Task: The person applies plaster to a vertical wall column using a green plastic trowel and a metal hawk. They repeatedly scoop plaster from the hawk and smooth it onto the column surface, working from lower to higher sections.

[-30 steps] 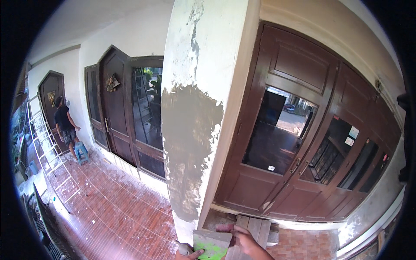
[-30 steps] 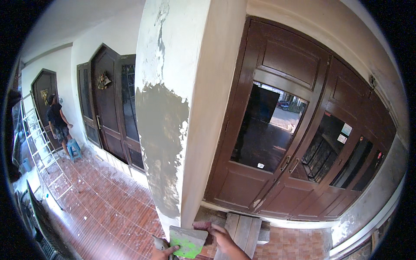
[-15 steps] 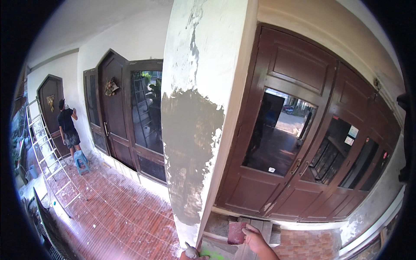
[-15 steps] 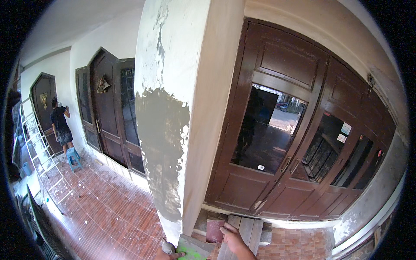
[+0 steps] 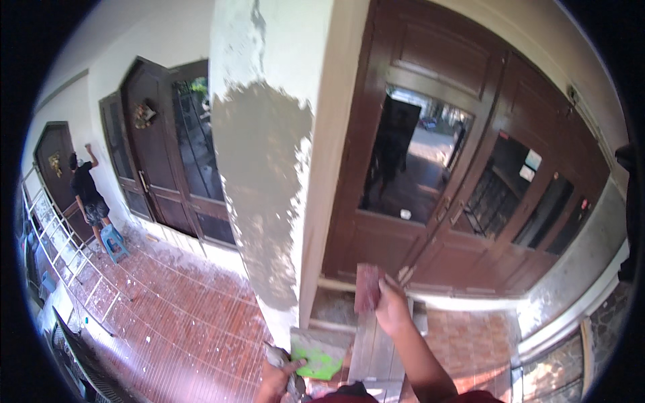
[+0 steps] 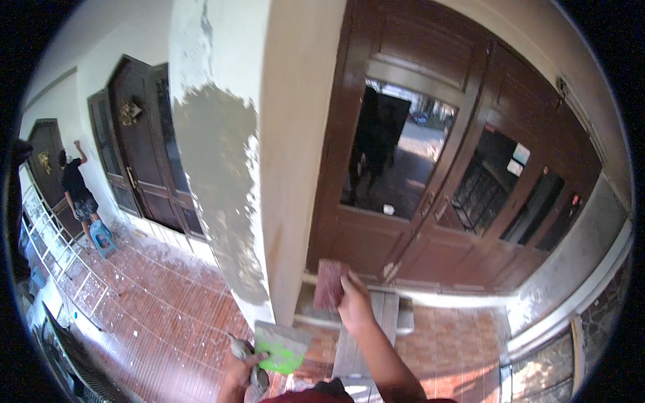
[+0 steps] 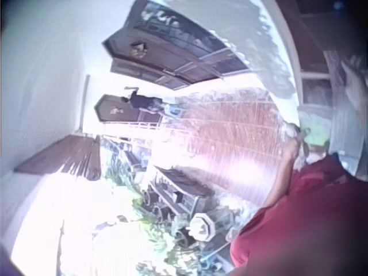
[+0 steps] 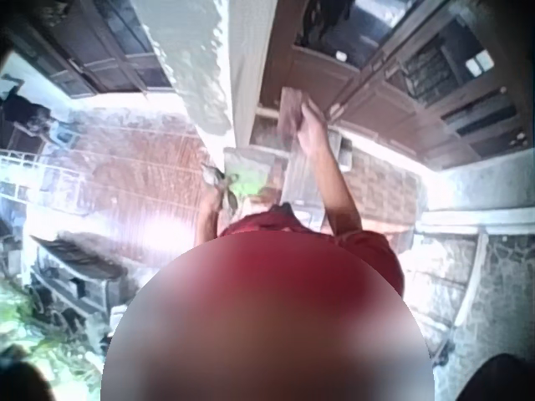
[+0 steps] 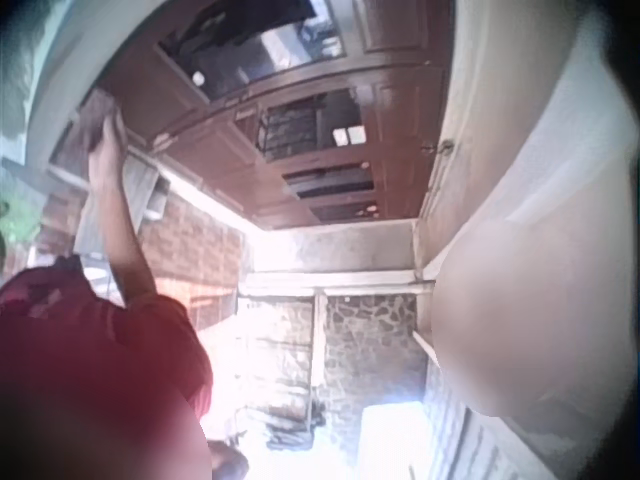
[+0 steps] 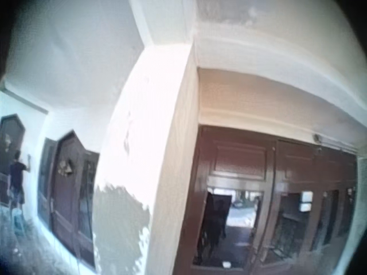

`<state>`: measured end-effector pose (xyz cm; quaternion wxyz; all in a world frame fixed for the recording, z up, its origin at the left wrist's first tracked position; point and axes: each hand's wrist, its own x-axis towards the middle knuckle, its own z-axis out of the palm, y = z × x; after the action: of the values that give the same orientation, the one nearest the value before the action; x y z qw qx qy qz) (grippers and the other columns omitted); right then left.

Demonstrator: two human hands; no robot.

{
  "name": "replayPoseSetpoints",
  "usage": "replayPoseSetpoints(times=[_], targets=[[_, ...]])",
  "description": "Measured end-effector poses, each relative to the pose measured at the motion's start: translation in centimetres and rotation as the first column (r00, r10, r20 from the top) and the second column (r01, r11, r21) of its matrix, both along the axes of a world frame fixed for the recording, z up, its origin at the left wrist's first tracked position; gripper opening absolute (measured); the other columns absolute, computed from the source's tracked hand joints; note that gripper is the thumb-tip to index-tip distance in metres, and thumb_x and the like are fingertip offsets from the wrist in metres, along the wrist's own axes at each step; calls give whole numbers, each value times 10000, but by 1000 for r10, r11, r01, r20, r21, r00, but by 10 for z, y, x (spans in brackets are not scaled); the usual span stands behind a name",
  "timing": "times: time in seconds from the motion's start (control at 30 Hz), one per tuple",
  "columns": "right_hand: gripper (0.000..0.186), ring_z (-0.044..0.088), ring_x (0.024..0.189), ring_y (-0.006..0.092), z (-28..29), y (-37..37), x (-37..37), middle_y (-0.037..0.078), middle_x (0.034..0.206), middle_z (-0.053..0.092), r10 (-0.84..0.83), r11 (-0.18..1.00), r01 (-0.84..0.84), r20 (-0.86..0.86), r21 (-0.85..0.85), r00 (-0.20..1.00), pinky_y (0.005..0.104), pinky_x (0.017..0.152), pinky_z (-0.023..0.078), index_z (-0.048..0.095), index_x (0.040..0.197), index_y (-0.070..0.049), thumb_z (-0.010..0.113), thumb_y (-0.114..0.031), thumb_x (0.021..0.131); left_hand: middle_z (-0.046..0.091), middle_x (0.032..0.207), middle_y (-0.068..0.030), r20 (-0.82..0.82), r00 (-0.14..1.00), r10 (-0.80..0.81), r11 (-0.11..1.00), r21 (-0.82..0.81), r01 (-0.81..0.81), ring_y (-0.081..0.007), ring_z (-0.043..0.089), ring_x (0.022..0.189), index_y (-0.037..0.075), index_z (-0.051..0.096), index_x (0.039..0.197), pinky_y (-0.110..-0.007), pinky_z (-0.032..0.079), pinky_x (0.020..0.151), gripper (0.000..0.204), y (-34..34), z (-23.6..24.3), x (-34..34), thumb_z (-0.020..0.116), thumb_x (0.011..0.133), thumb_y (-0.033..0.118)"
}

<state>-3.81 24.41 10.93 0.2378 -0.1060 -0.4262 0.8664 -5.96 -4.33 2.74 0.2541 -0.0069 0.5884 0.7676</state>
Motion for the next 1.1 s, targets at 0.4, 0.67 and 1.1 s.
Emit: replayPoseSetpoints(times=[0.4, 0.67, 1.1], targets=[[659, 596, 970, 163, 57, -56, -4, 50, 1121, 595, 168, 956, -178, 62, 233, 984, 329, 765, 489, 392, 1414, -49, 682, -36, 823, 563, 786, -45, 39, 984, 174, 975, 133, -178, -161, 586, 674, 35, 509, 856, -320, 499, 579, 329, -21, 7, 5, 785, 713, -72], [311, 558, 631, 147, 29, -51, -8, 87, 866, 616, 173, 963, -204, 177, 176, 969, 294, 467, 385, 545, 1170, -38, 588, -253, 948, 564, 789, -46, -17, 974, 225, 965, 145, -220, -162, 588, 687, 26, 514, 856, -329, 501, 592, 321, -36, 1, 2, 781, 709, -74], [376, 626, 694, 152, 62, -15, -13, 92, 955, 643, 22, 811, -134, 200, 569, 980, 294, 565, 518, 486, 1222, -7, 651, -162, 922, 596, 910, -53, 93, 988, 120, 981, 141, -133, -175, 605, 783, 23, 541, 1104, -302, 513, 639, 380, -48, 3, 11, 719, 774, -39]])
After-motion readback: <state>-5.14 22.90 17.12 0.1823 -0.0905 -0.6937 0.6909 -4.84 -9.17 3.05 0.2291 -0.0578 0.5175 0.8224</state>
